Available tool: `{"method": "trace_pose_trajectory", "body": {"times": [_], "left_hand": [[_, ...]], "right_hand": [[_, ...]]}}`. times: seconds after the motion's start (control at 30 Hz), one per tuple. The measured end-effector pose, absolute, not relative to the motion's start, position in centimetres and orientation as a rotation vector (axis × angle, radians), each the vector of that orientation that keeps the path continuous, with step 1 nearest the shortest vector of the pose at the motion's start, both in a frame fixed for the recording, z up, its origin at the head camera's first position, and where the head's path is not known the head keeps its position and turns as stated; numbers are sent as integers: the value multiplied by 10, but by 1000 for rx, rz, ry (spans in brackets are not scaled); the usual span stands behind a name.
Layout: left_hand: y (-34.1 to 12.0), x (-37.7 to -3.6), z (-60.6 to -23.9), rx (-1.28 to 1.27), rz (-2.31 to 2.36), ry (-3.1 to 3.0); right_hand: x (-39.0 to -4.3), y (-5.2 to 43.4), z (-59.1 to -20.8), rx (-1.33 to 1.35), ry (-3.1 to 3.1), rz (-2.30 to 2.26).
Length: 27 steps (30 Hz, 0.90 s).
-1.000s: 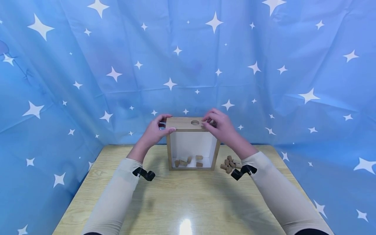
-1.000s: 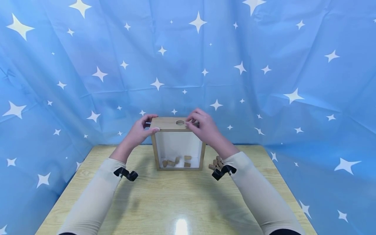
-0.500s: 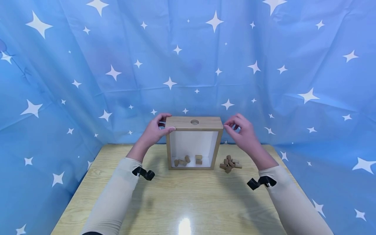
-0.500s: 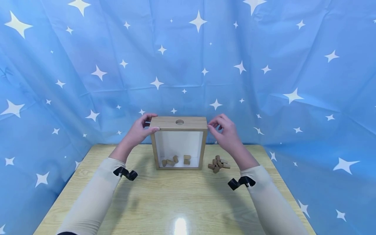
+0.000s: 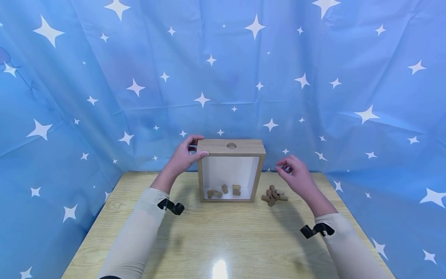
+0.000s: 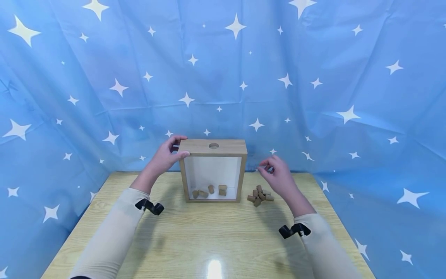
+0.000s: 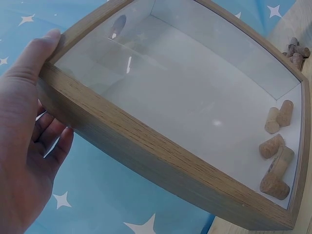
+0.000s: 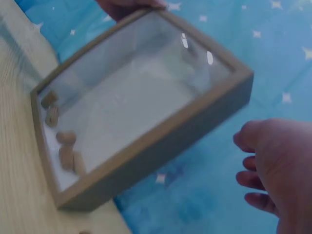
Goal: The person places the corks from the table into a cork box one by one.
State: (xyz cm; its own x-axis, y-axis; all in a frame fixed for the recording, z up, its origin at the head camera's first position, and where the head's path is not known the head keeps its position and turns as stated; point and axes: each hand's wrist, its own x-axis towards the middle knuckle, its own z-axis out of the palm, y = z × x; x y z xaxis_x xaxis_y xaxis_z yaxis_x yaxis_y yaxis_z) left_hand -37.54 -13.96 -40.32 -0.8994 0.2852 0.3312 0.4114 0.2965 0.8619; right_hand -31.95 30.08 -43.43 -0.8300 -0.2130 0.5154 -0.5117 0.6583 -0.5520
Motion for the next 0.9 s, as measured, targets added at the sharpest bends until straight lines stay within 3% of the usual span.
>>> {"method": "trace_pose_trajectory", "body": {"times": [0.5,0.9], "left_hand": [[-141,-378,-406,-662,-1673,-2435],[-141,-378,-406,-658,-1663,-2439]], "right_hand": [[-314,345,-532,303,-2692,1046],[-307,353,-581,134,-2665,1327]]}}
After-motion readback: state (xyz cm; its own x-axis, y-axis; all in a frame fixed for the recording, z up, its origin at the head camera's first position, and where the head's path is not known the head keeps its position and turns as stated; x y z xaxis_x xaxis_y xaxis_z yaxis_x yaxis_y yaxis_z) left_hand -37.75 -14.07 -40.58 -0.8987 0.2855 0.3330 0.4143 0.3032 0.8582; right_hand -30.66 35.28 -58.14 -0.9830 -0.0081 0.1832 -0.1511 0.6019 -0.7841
